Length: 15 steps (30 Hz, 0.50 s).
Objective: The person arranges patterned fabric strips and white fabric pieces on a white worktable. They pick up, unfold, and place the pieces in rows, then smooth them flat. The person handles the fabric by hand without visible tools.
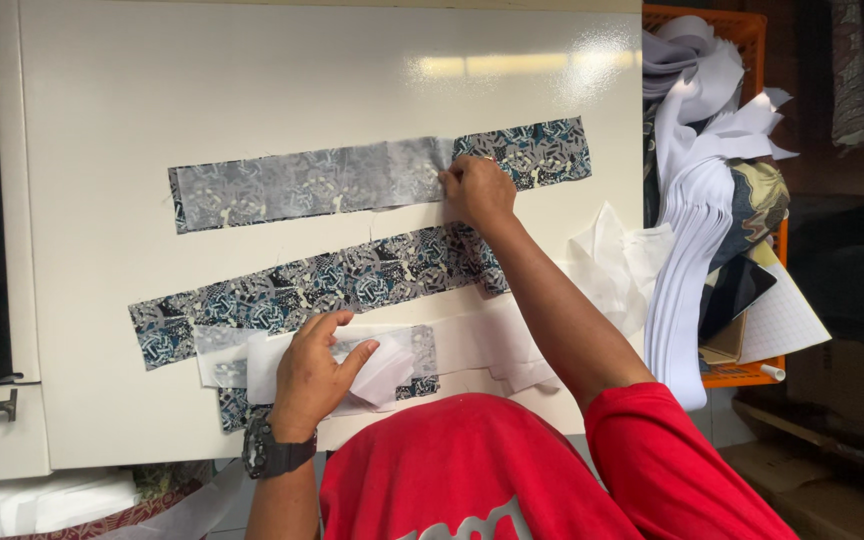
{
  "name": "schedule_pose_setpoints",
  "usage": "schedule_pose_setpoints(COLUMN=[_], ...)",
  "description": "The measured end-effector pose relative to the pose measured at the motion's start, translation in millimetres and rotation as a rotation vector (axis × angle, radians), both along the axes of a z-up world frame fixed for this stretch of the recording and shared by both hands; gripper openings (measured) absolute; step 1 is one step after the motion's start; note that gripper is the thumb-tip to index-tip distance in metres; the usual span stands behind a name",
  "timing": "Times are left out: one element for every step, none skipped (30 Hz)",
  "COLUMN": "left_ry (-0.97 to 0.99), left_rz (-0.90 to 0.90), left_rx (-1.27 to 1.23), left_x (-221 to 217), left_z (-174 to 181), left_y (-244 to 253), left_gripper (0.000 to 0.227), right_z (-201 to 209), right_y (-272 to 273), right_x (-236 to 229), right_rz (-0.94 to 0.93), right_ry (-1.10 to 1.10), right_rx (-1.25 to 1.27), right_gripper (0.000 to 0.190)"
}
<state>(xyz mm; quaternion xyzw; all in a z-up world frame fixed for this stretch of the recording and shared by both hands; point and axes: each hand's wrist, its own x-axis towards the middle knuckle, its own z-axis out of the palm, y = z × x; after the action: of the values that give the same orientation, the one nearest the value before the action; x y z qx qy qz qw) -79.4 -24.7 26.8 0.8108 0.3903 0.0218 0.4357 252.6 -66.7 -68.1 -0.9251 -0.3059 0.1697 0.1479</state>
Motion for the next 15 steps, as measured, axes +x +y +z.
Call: schedule_pose_setpoints(left_ry=[-0.009, -0.019, -0.028, -0.034, -0.042, -0.049, -0.067, -0.086, -0.101, -0.131, -0.16, -0.189, -0.184, -0.179, -0.176], left_rz=[-0.005, -0.011, -0.018, -0.016, -0.019, -0.023, -0.036, -0.048, -0.058, -0.046, -0.032, -0.018, -0.026, -0.033, -0.04], left_rx=[0.001, 0.001, -0.001, -0.009, -0.02, -0.03, -0.048, -0.066, -0.085, -0.156, -0.227, -0.297, -0.319, -0.341, -0.362], left_x=[1.2, 2.5, 3.4, 4.6, 6.9, 9.0, 12.4, 16.6, 19.5, 24.1, 29.9, 34.6, 39.1, 43.4, 46.6], left_z=[0.4, 0.4, 0.2, -0.5, -2.0, -3.4, -4.9, -6.8, -8.8, -11.6, -14.9, -17.6, -20.0, -22.0, -23.4], left_y=[-0.2, 0.2, -0.2, -0.1, -0.1, -1.1, -1.9, -3.0, -4.9, -6.6, -8.1, -9.8, -10.9, -12.3, -12.5], left_gripper=[0.051, 0.051, 0.05, 0.05, 0.049, 0.049, 0.049, 0.048, 0.048, 0.047, 0.047, 0.046, 0.046, 0.046, 0.046], right_z=[2.2, 4.8, 7.8, 11.2, 15.1, 18.9, 22.8, 26.3, 28.4, 29.5, 29.7, 29.3, 28.4, 27.2, 26.1], right_y=[-1.4, -1.5, -2.6, -3.6, -6.6, -9.8, -11.9, -13.8, -15.5, -16.8, -17.0, -16.8, -16.4, -16.7, -16.7], right_x=[-1.5, -2.9, -4.3, -5.6, -6.3, -8.2, -10.3, -12.6, -16.8, -21.1, -24.2, -25.7, -25.7, -24.7, -22.2], right_rz=[0.015, 0.031, 0.039, 0.047, 0.05, 0.055, 0.058, 0.061, 0.077, 0.094, 0.113, 0.103, 0.091, 0.079, 0.064], right_ry=[-0.033, -0.066, -0.095, -0.125, -0.157, -0.172, -0.189, -0.207, -0.249, -0.292, -0.333, -0.318, -0.306, -0.293, -0.276], right_rx=[0.046, 0.092, 0.109, 0.126, 0.14, 0.182, 0.226, 0.269, 0.331, 0.392, 0.454, 0.445, 0.436, 0.428, 0.405], right_gripper=[0.022, 0.022, 0.021, 0.019, 0.018, 0.017, 0.017, 0.016, 0.015, 0.015, 0.014, 0.013, 0.012, 0.012, 0.011])
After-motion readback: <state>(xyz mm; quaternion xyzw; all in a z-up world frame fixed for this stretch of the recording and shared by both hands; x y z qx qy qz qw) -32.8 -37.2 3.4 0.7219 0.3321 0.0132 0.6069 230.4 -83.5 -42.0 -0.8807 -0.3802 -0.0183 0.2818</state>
